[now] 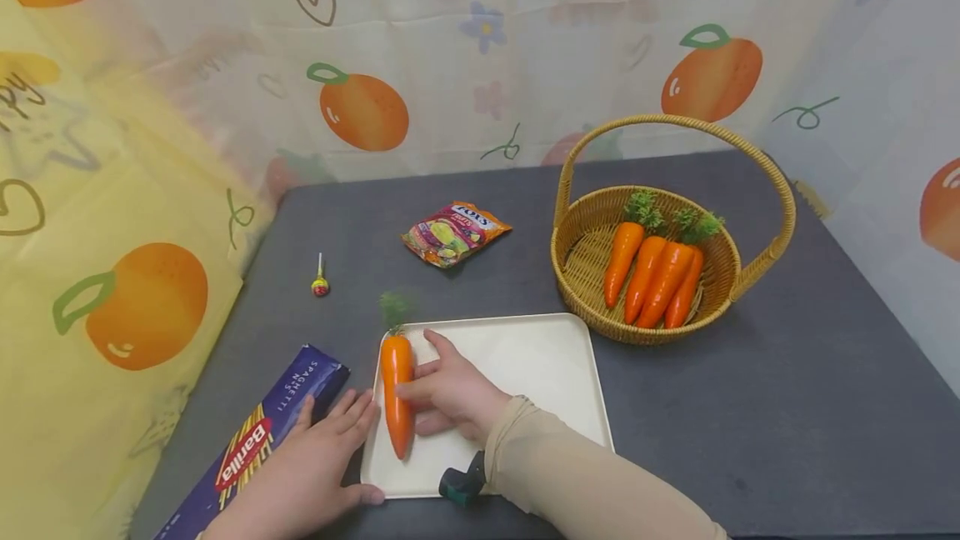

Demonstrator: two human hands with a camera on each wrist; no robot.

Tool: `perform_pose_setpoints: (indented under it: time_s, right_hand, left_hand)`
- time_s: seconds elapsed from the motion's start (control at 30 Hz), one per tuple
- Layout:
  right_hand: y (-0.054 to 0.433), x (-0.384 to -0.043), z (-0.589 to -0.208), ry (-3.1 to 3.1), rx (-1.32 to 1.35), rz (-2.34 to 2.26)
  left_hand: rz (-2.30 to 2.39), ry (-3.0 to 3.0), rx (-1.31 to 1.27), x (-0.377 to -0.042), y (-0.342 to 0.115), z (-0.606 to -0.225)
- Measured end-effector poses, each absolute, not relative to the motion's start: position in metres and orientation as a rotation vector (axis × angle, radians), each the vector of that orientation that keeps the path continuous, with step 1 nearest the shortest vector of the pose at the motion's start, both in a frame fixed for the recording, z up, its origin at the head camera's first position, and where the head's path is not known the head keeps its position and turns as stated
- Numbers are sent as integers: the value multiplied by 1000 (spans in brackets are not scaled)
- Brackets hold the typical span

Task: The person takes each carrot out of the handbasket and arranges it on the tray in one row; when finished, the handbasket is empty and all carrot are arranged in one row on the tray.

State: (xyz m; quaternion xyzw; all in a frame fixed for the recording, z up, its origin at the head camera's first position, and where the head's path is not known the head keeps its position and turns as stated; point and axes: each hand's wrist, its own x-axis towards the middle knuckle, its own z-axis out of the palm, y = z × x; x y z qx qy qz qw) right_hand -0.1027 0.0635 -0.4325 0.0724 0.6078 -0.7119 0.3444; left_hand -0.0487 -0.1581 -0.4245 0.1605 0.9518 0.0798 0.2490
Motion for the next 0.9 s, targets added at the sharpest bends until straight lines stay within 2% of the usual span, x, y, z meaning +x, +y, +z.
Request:
perform_pose_setpoints:
  time_s: [0.37, 0.53, 0.7, 0.9]
  right_hand:
    - [67, -98, -428, 1520, 150, -1819]
    - [86, -98, -425, 1537, 69, -1783]
    - [138, -109, -405, 1508, -96, -1806]
    - [237, -128, -370, 1408, -177, -2167]
  left_hand:
    - [209, 2573, 410, -50, -158, -424]
    - [213, 2563, 394, -51, -158, -424]
    - [203, 2542, 379, -52, -157, -426]
    - [201, 2533, 370, -54, -156, -427]
